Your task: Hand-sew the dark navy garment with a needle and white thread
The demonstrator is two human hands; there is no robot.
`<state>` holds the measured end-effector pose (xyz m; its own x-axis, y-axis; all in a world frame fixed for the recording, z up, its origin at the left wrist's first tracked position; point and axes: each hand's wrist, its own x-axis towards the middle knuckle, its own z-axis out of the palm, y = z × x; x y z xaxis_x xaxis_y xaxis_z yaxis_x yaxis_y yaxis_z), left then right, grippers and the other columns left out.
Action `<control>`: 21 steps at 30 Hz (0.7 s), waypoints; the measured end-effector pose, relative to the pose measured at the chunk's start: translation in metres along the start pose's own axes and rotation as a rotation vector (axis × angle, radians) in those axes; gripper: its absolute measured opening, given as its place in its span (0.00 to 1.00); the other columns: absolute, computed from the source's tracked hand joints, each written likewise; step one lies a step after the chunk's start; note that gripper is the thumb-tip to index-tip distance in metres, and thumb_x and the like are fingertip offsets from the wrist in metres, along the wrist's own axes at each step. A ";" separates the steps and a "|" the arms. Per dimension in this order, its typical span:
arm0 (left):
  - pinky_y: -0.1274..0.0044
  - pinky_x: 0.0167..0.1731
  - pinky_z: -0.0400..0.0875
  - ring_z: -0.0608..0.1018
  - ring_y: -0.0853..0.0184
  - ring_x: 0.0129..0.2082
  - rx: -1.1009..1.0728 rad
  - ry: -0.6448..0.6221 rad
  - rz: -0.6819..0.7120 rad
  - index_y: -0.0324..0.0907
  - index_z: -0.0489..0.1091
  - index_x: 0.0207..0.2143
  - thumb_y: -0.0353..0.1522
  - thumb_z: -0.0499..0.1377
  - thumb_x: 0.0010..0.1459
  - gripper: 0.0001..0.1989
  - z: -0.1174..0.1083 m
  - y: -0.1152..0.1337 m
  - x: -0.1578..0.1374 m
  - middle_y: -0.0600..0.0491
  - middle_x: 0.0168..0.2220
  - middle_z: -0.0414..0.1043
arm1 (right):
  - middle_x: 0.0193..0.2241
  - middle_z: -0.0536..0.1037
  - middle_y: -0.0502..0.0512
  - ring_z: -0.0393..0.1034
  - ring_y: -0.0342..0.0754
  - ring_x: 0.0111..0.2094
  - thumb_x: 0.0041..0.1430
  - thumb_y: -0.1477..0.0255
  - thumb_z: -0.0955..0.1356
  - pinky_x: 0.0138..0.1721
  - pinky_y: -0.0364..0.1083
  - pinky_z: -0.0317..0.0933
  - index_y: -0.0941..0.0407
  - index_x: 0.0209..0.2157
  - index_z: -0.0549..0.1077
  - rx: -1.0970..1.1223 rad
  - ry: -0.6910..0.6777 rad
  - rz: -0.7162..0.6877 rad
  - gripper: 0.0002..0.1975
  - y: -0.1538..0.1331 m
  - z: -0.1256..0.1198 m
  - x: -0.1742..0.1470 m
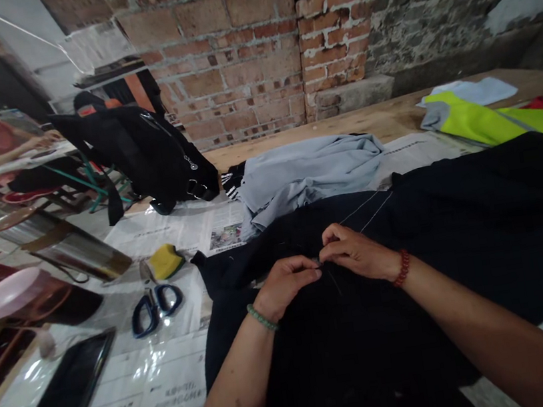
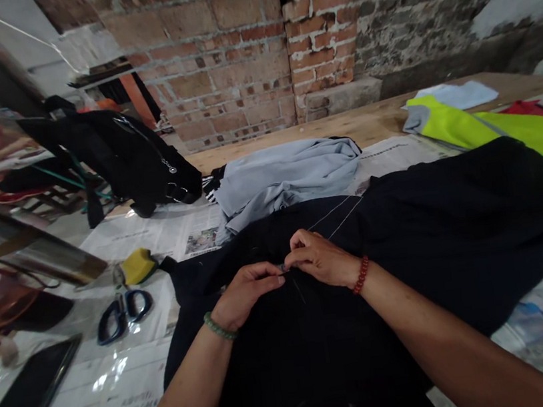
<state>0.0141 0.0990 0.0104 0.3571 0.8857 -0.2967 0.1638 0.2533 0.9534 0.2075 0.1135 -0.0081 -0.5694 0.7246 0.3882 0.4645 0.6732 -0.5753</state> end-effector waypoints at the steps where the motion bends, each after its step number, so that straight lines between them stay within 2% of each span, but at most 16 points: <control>1: 0.79 0.28 0.60 0.67 0.72 0.24 -0.004 -0.004 -0.003 0.39 0.73 0.24 0.32 0.64 0.39 0.07 0.000 0.000 0.000 0.56 0.22 0.68 | 0.34 0.63 0.53 0.60 0.42 0.35 0.55 0.77 0.62 0.38 0.44 0.58 0.54 0.33 0.73 0.019 0.001 0.003 0.09 0.000 0.000 0.000; 10: 0.79 0.27 0.59 0.66 0.73 0.23 -0.012 -0.027 -0.002 0.39 0.73 0.24 0.33 0.63 0.40 0.07 0.000 0.001 -0.001 0.57 0.22 0.68 | 0.33 0.63 0.52 0.61 0.40 0.34 0.56 0.76 0.62 0.37 0.41 0.59 0.55 0.33 0.72 0.185 -0.036 0.011 0.08 0.004 0.004 -0.001; 17: 0.80 0.27 0.59 0.66 0.73 0.24 -0.006 -0.038 0.015 0.39 0.73 0.24 0.34 0.63 0.41 0.07 0.003 0.001 -0.002 0.57 0.22 0.68 | 0.30 0.67 0.51 0.64 0.38 0.32 0.57 0.75 0.62 0.36 0.39 0.59 0.56 0.33 0.72 0.296 -0.098 0.001 0.08 0.006 0.002 0.000; 21: 0.79 0.29 0.59 0.66 0.73 0.25 0.001 -0.026 0.019 0.38 0.73 0.24 0.34 0.63 0.41 0.08 0.003 0.000 -0.001 0.57 0.23 0.67 | 0.30 0.70 0.51 0.66 0.39 0.33 0.56 0.74 0.62 0.37 0.40 0.59 0.55 0.33 0.72 0.324 -0.103 0.078 0.07 0.005 0.001 0.000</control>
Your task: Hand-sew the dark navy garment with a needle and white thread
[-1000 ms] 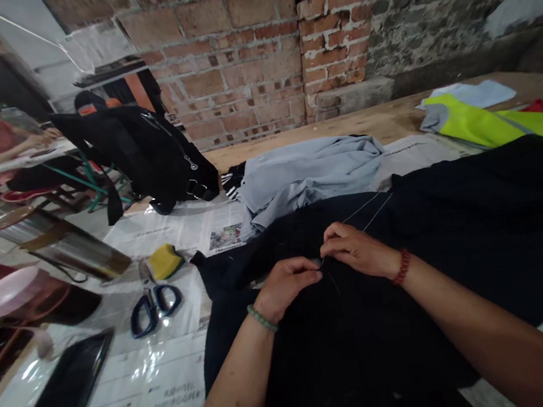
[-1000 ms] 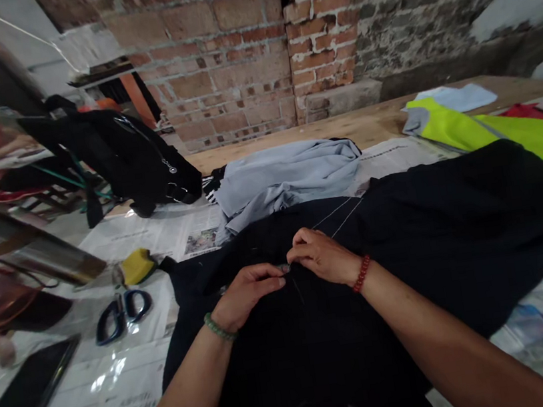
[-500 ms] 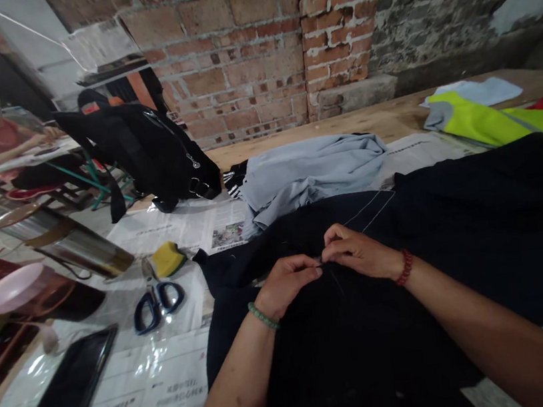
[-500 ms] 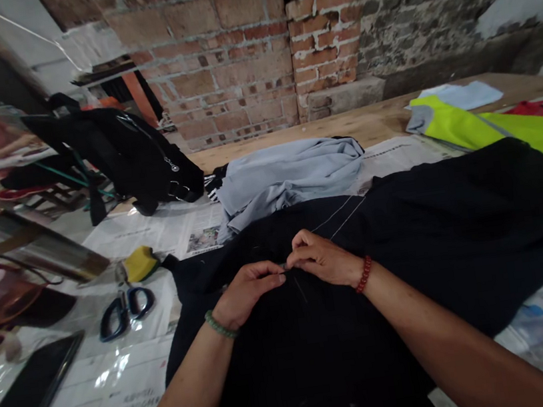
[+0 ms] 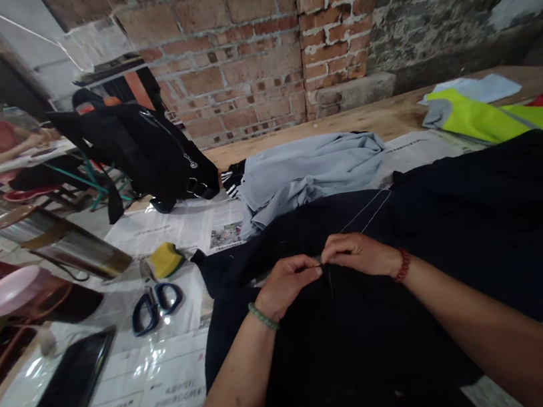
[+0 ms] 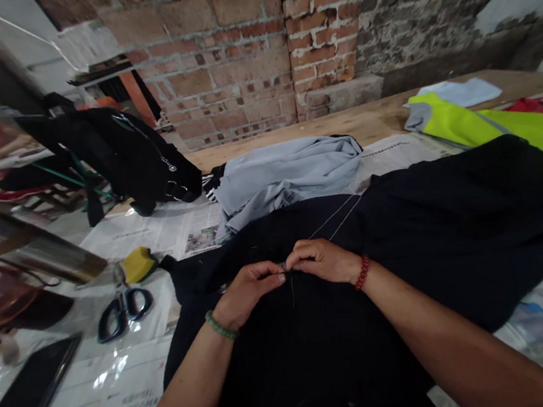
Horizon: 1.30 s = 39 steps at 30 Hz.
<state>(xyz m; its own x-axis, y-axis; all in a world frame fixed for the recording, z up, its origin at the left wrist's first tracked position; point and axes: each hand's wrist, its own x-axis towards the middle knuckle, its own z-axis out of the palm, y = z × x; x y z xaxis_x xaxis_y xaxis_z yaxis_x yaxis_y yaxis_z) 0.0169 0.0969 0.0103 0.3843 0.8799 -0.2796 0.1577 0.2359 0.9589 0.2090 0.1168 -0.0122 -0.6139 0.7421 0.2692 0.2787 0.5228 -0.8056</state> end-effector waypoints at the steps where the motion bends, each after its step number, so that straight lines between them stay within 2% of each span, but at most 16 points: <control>1: 0.79 0.29 0.59 0.67 0.73 0.25 0.003 0.001 -0.001 0.39 0.73 0.24 0.34 0.63 0.41 0.08 0.000 0.000 0.000 0.57 0.23 0.68 | 0.31 0.71 0.50 0.66 0.40 0.34 0.55 0.74 0.62 0.38 0.41 0.59 0.55 0.34 0.71 0.013 0.010 0.039 0.07 0.000 0.000 0.000; 5: 0.79 0.31 0.59 0.67 0.73 0.25 0.010 -0.002 -0.004 0.39 0.73 0.23 0.34 0.63 0.41 0.07 0.001 0.002 0.000 0.57 0.23 0.68 | 0.33 0.72 0.50 0.67 0.42 0.36 0.53 0.75 0.63 0.39 0.43 0.59 0.56 0.35 0.69 0.043 0.053 0.154 0.06 0.000 0.000 -0.001; 10: 0.79 0.29 0.59 0.66 0.73 0.24 0.055 0.009 0.006 0.39 0.72 0.22 0.34 0.62 0.41 0.07 0.001 0.003 -0.001 0.58 0.22 0.67 | 0.31 0.72 0.50 0.66 0.41 0.34 0.52 0.75 0.63 0.38 0.43 0.60 0.56 0.36 0.66 0.136 0.091 0.149 0.07 0.004 0.001 -0.003; 14: 0.79 0.29 0.58 0.66 0.73 0.24 0.071 0.003 0.013 0.39 0.72 0.22 0.34 0.62 0.42 0.07 0.001 0.002 0.000 0.58 0.21 0.67 | 0.30 0.73 0.50 0.68 0.40 0.33 0.52 0.75 0.63 0.36 0.42 0.61 0.56 0.39 0.63 0.266 0.049 0.145 0.10 0.000 0.007 -0.003; 17: 0.79 0.28 0.58 0.65 0.74 0.23 0.045 -0.003 0.011 0.39 0.72 0.23 0.34 0.62 0.42 0.07 0.002 0.001 0.000 0.58 0.21 0.66 | 0.31 0.74 0.50 0.69 0.40 0.33 0.53 0.75 0.63 0.37 0.42 0.62 0.56 0.39 0.62 0.271 0.025 0.137 0.10 -0.005 0.009 -0.003; 23: 0.80 0.26 0.57 0.64 0.75 0.22 -0.028 0.027 -0.012 0.38 0.71 0.20 0.34 0.63 0.40 0.08 0.003 0.000 0.001 0.59 0.19 0.65 | 0.32 0.74 0.50 0.70 0.41 0.35 0.52 0.77 0.63 0.38 0.43 0.62 0.54 0.43 0.63 0.035 0.047 0.082 0.14 -0.009 0.008 -0.003; 28: 0.81 0.25 0.57 0.65 0.76 0.21 -0.112 0.051 -0.039 0.38 0.70 0.20 0.33 0.63 0.41 0.07 0.004 0.001 0.000 0.59 0.19 0.65 | 0.41 0.69 0.57 0.64 0.45 0.42 0.52 0.77 0.62 0.43 0.47 0.60 0.55 0.42 0.66 -0.204 0.240 -0.139 0.14 -0.013 0.004 -0.006; 32: 0.80 0.27 0.60 0.67 0.74 0.23 -0.145 0.049 -0.070 0.38 0.72 0.22 0.34 0.64 0.39 0.08 0.002 0.001 0.000 0.57 0.21 0.68 | 0.37 0.68 0.56 0.62 0.47 0.41 0.50 0.74 0.64 0.43 0.50 0.58 0.55 0.39 0.67 -0.293 0.248 -0.281 0.12 -0.020 0.002 -0.008; 37: 0.79 0.33 0.61 0.69 0.72 0.26 -0.146 0.056 -0.052 0.38 0.73 0.22 0.34 0.64 0.40 0.07 0.001 0.000 0.001 0.56 0.23 0.71 | 0.34 0.69 0.55 0.62 0.48 0.37 0.49 0.66 0.67 0.40 0.50 0.56 0.55 0.36 0.67 -0.401 0.199 -0.276 0.12 -0.019 0.008 -0.007; 39: 0.78 0.34 0.61 0.69 0.71 0.27 -0.149 0.058 -0.047 0.39 0.74 0.22 0.34 0.64 0.39 0.07 0.001 0.000 0.001 0.55 0.24 0.72 | 0.32 0.70 0.54 0.62 0.47 0.35 0.50 0.66 0.67 0.39 0.49 0.56 0.55 0.34 0.67 -0.424 0.203 -0.257 0.10 -0.018 0.012 -0.005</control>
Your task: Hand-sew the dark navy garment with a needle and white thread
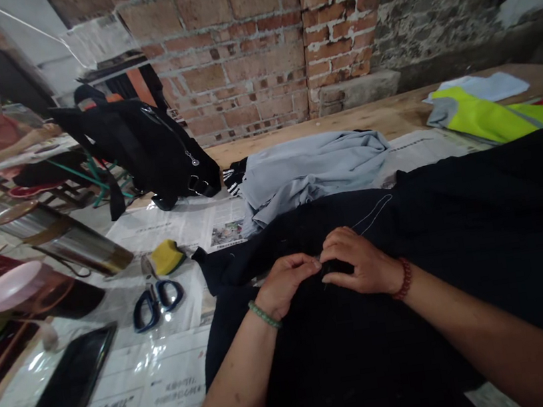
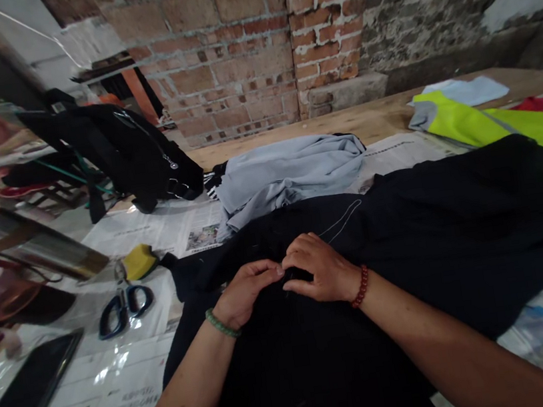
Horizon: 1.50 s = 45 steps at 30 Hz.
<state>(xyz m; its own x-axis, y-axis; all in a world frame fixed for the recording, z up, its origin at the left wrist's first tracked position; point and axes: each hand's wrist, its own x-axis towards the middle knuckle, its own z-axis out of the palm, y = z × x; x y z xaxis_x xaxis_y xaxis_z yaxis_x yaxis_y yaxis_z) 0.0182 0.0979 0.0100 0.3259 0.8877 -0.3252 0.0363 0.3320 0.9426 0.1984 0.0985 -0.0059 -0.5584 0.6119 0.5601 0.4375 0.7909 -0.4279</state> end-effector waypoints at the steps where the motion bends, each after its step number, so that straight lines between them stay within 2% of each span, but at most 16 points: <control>1: 0.78 0.34 0.61 0.70 0.71 0.27 -0.007 -0.002 -0.005 0.39 0.74 0.22 0.33 0.64 0.39 0.07 0.000 0.000 0.000 0.55 0.24 0.72 | 0.31 0.70 0.54 0.62 0.46 0.34 0.51 0.67 0.66 0.38 0.48 0.55 0.56 0.33 0.67 -0.008 0.006 0.008 0.08 0.000 0.002 0.000; 4: 0.77 0.35 0.61 0.70 0.71 0.28 -0.029 -0.002 -0.017 0.39 0.74 0.23 0.33 0.64 0.40 0.06 0.000 -0.001 0.000 0.55 0.24 0.72 | 0.28 0.71 0.53 0.62 0.45 0.33 0.54 0.70 0.64 0.37 0.47 0.55 0.56 0.31 0.68 -0.019 0.033 0.022 0.04 -0.001 0.006 0.000; 10: 0.77 0.36 0.61 0.70 0.69 0.29 -0.021 0.018 -0.003 0.39 0.74 0.23 0.32 0.64 0.39 0.06 -0.002 -0.002 0.001 0.55 0.24 0.72 | 0.28 0.73 0.52 0.66 0.43 0.32 0.56 0.71 0.62 0.37 0.45 0.56 0.55 0.31 0.69 0.086 0.058 0.053 0.05 0.002 0.005 0.001; 13: 0.77 0.36 0.61 0.70 0.71 0.28 -0.037 0.010 -0.011 0.39 0.74 0.23 0.31 0.64 0.38 0.06 -0.002 -0.002 0.002 0.55 0.24 0.73 | 0.28 0.74 0.51 0.67 0.42 0.32 0.56 0.71 0.63 0.38 0.45 0.56 0.55 0.30 0.69 0.128 0.045 0.084 0.04 0.005 0.004 0.001; 18: 0.79 0.33 0.60 0.69 0.72 0.26 -0.014 -0.008 -0.034 0.38 0.73 0.22 0.31 0.64 0.39 0.05 -0.003 -0.001 0.002 0.56 0.23 0.71 | 0.30 0.74 0.52 0.67 0.43 0.34 0.57 0.72 0.62 0.39 0.46 0.56 0.55 0.30 0.69 0.121 -0.016 0.056 0.05 0.005 0.002 0.002; 25: 0.79 0.31 0.61 0.69 0.71 0.25 0.090 0.038 0.040 0.38 0.72 0.21 0.33 0.62 0.41 0.06 0.000 -0.001 0.002 0.56 0.22 0.70 | 0.32 0.74 0.53 0.67 0.44 0.37 0.57 0.76 0.60 0.41 0.47 0.58 0.55 0.32 0.67 -0.020 0.104 -0.078 0.05 -0.010 -0.003 -0.001; 29: 0.79 0.26 0.59 0.67 0.72 0.22 0.211 0.105 0.062 0.38 0.71 0.20 0.34 0.61 0.41 0.06 -0.001 -0.007 0.005 0.58 0.19 0.67 | 0.33 0.74 0.54 0.68 0.45 0.38 0.56 0.76 0.61 0.41 0.48 0.60 0.54 0.34 0.67 0.000 0.176 -0.092 0.05 -0.019 -0.009 -0.001; 32: 0.80 0.28 0.59 0.67 0.73 0.23 0.173 0.036 0.067 0.38 0.72 0.21 0.35 0.61 0.42 0.07 -0.003 -0.010 0.005 0.58 0.20 0.68 | 0.36 0.74 0.55 0.69 0.45 0.38 0.56 0.75 0.61 0.39 0.47 0.63 0.55 0.32 0.66 0.223 0.193 0.071 0.03 -0.028 -0.012 0.004; 35: 0.80 0.30 0.59 0.68 0.73 0.24 0.090 -0.018 0.057 0.38 0.72 0.22 0.34 0.62 0.42 0.07 -0.005 -0.009 0.004 0.57 0.22 0.69 | 0.34 0.74 0.53 0.72 0.42 0.27 0.57 0.72 0.61 0.30 0.45 0.66 0.55 0.32 0.61 0.713 0.220 0.342 0.02 -0.035 -0.014 0.012; 38: 0.80 0.30 0.59 0.68 0.73 0.24 0.058 -0.039 0.033 0.38 0.72 0.23 0.33 0.62 0.42 0.06 -0.007 -0.008 0.003 0.57 0.22 0.69 | 0.26 0.73 0.48 0.70 0.40 0.20 0.56 0.70 0.63 0.24 0.42 0.66 0.55 0.33 0.60 1.119 0.215 0.483 0.05 -0.034 -0.021 0.027; 41: 0.80 0.30 0.59 0.67 0.74 0.24 0.063 -0.032 0.039 0.38 0.72 0.23 0.33 0.63 0.42 0.06 -0.008 -0.010 0.004 0.57 0.21 0.68 | 0.23 0.72 0.46 0.66 0.37 0.16 0.53 0.72 0.65 0.20 0.38 0.63 0.57 0.34 0.65 1.272 0.207 0.594 0.06 -0.025 -0.035 0.045; 45: 0.80 0.26 0.59 0.67 0.74 0.22 0.054 -0.039 0.016 0.38 0.71 0.21 0.34 0.63 0.41 0.07 -0.009 -0.011 0.006 0.57 0.20 0.68 | 0.21 0.73 0.45 0.63 0.35 0.13 0.54 0.75 0.65 0.15 0.36 0.60 0.57 0.37 0.68 1.350 0.245 0.737 0.07 -0.009 -0.056 0.068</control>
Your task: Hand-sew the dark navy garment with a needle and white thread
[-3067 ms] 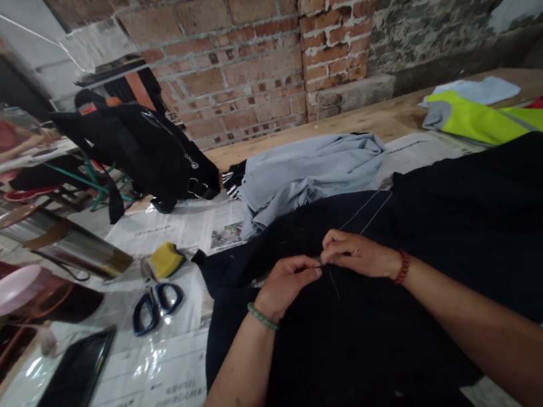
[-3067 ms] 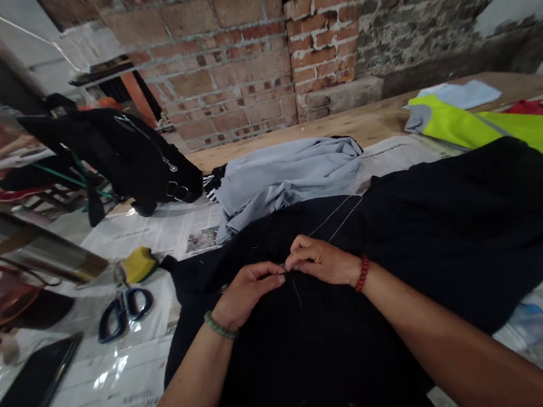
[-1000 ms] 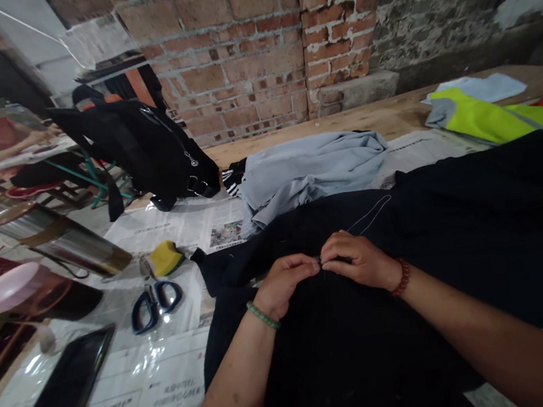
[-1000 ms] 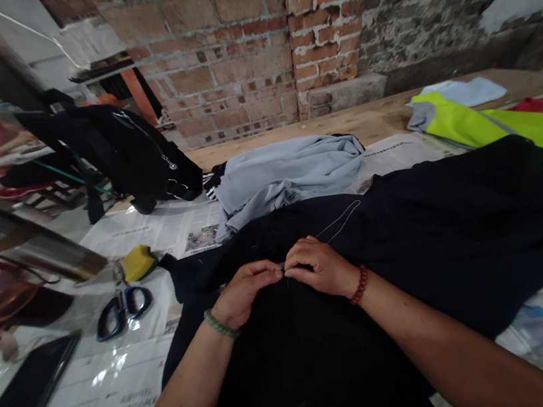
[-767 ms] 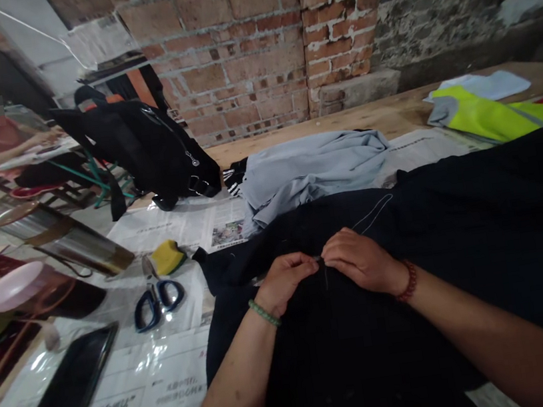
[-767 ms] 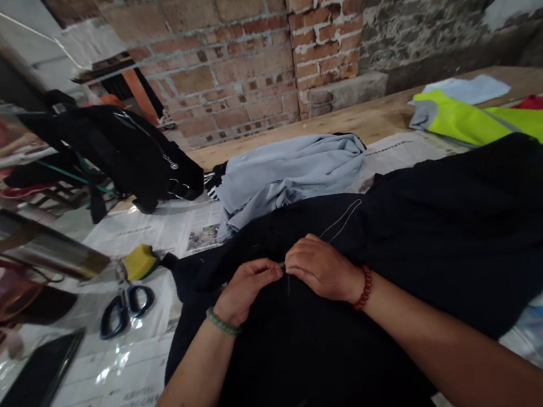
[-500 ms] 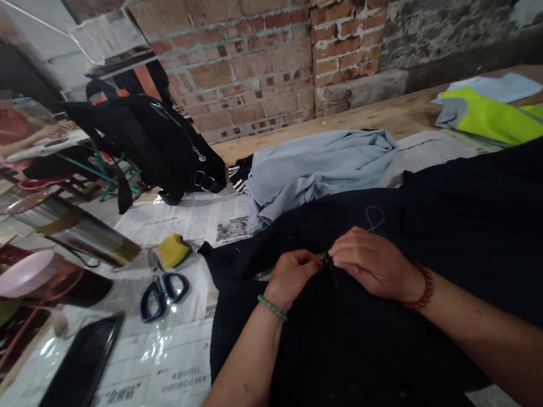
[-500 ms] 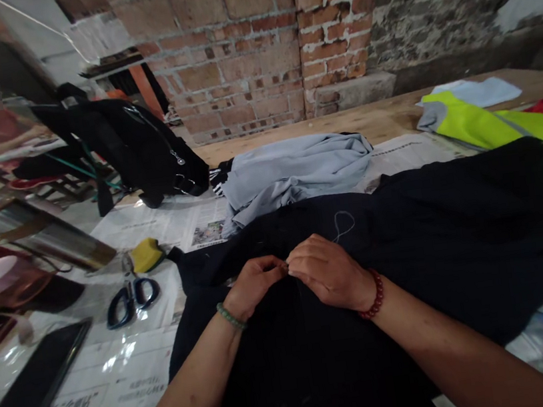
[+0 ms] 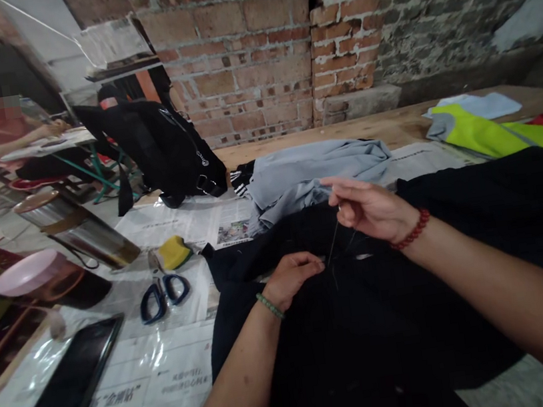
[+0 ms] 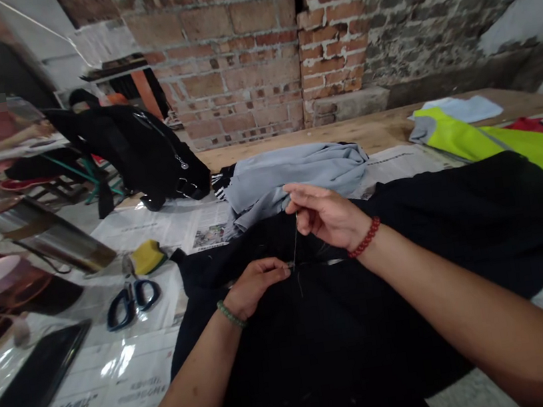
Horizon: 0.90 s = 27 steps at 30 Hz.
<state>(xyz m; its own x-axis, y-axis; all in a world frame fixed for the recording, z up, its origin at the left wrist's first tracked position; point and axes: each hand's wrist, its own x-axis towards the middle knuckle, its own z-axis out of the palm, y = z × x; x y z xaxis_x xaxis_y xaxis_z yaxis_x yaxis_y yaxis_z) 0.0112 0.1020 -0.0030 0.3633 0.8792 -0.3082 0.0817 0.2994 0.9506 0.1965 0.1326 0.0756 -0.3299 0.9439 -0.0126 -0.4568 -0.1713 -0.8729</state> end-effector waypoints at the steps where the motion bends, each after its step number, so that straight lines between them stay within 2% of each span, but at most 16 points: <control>1: 0.80 0.25 0.59 0.67 0.74 0.22 0.000 0.000 -0.006 0.38 0.71 0.21 0.34 0.63 0.41 0.08 0.000 0.000 0.000 0.57 0.20 0.67 | 0.21 0.73 0.46 0.65 0.36 0.14 0.55 0.76 0.64 0.15 0.36 0.61 0.58 0.37 0.68 0.008 0.032 0.019 0.07 -0.007 -0.001 0.004; 3: 0.80 0.24 0.59 0.67 0.74 0.21 0.005 0.003 -0.009 0.38 0.71 0.21 0.34 0.63 0.40 0.08 0.000 0.000 0.000 0.57 0.20 0.68 | 0.21 0.74 0.48 0.68 0.38 0.17 0.56 0.78 0.62 0.18 0.37 0.65 0.60 0.35 0.69 0.013 0.082 0.035 0.06 -0.019 -0.002 0.009; 6: 0.80 0.24 0.60 0.67 0.74 0.21 0.014 0.001 -0.006 0.38 0.71 0.22 0.34 0.63 0.40 0.08 0.000 0.001 -0.001 0.57 0.20 0.68 | 0.20 0.75 0.50 0.72 0.40 0.23 0.57 0.81 0.61 0.27 0.41 0.69 0.61 0.32 0.69 0.021 0.114 -0.013 0.07 -0.035 -0.001 0.016; 10: 0.80 0.24 0.60 0.67 0.74 0.20 0.015 0.001 -0.012 0.38 0.71 0.21 0.34 0.63 0.39 0.07 -0.001 0.002 -0.001 0.57 0.19 0.67 | 0.23 0.76 0.53 0.73 0.42 0.29 0.56 0.85 0.59 0.36 0.44 0.69 0.62 0.33 0.68 -0.027 0.098 -0.034 0.10 -0.045 -0.002 0.025; 12: 0.80 0.24 0.60 0.67 0.74 0.21 0.015 0.001 -0.019 0.38 0.71 0.21 0.33 0.63 0.40 0.07 -0.001 0.002 0.000 0.57 0.19 0.68 | 0.23 0.76 0.53 0.73 0.42 0.29 0.56 0.85 0.58 0.34 0.44 0.69 0.62 0.33 0.68 -0.073 0.066 -0.029 0.10 -0.047 -0.006 0.032; 15: 0.80 0.25 0.60 0.68 0.74 0.21 0.010 0.001 -0.023 0.38 0.71 0.21 0.33 0.64 0.39 0.07 -0.002 0.002 0.000 0.57 0.19 0.68 | 0.23 0.76 0.53 0.73 0.43 0.24 0.59 0.81 0.58 0.26 0.44 0.69 0.59 0.35 0.65 -0.134 0.019 -0.031 0.08 -0.046 -0.017 0.044; 17: 0.80 0.25 0.60 0.67 0.74 0.21 0.000 -0.004 -0.024 0.38 0.71 0.20 0.33 0.64 0.39 0.07 -0.002 0.002 0.001 0.58 0.19 0.67 | 0.23 0.75 0.53 0.73 0.44 0.24 0.60 0.79 0.57 0.24 0.44 0.69 0.58 0.35 0.64 -0.152 0.030 -0.017 0.07 -0.043 -0.024 0.053; 21: 0.80 0.25 0.60 0.67 0.74 0.21 -0.013 -0.008 -0.028 0.38 0.71 0.21 0.33 0.64 0.39 0.07 -0.002 0.002 0.000 0.58 0.20 0.68 | 0.21 0.74 0.51 0.73 0.46 0.28 0.61 0.78 0.56 0.30 0.49 0.69 0.58 0.34 0.62 -0.137 0.131 -0.015 0.07 -0.035 -0.034 0.067; 24: 0.80 0.25 0.59 0.67 0.74 0.21 -0.015 -0.001 -0.033 0.38 0.71 0.20 0.33 0.64 0.38 0.07 -0.002 0.003 -0.001 0.58 0.19 0.68 | 0.21 0.73 0.50 0.73 0.44 0.29 0.60 0.78 0.56 0.34 0.49 0.67 0.58 0.34 0.63 -0.253 0.181 -0.157 0.07 -0.029 -0.037 0.073; 27: 0.79 0.25 0.60 0.67 0.73 0.21 -0.021 -0.006 -0.031 0.38 0.71 0.20 0.33 0.64 0.38 0.08 -0.002 0.003 -0.001 0.57 0.19 0.68 | 0.24 0.73 0.50 0.72 0.42 0.29 0.58 0.77 0.58 0.36 0.47 0.66 0.58 0.33 0.66 -0.590 0.230 -0.397 0.07 -0.026 -0.040 0.076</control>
<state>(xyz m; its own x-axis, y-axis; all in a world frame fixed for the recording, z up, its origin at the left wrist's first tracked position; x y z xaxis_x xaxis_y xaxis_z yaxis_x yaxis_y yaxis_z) 0.0097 0.1026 0.0002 0.3661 0.8674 -0.3370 0.0738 0.3339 0.9397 0.2168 0.2202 0.0778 -0.0215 0.9495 0.3129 0.0346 0.3135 -0.9489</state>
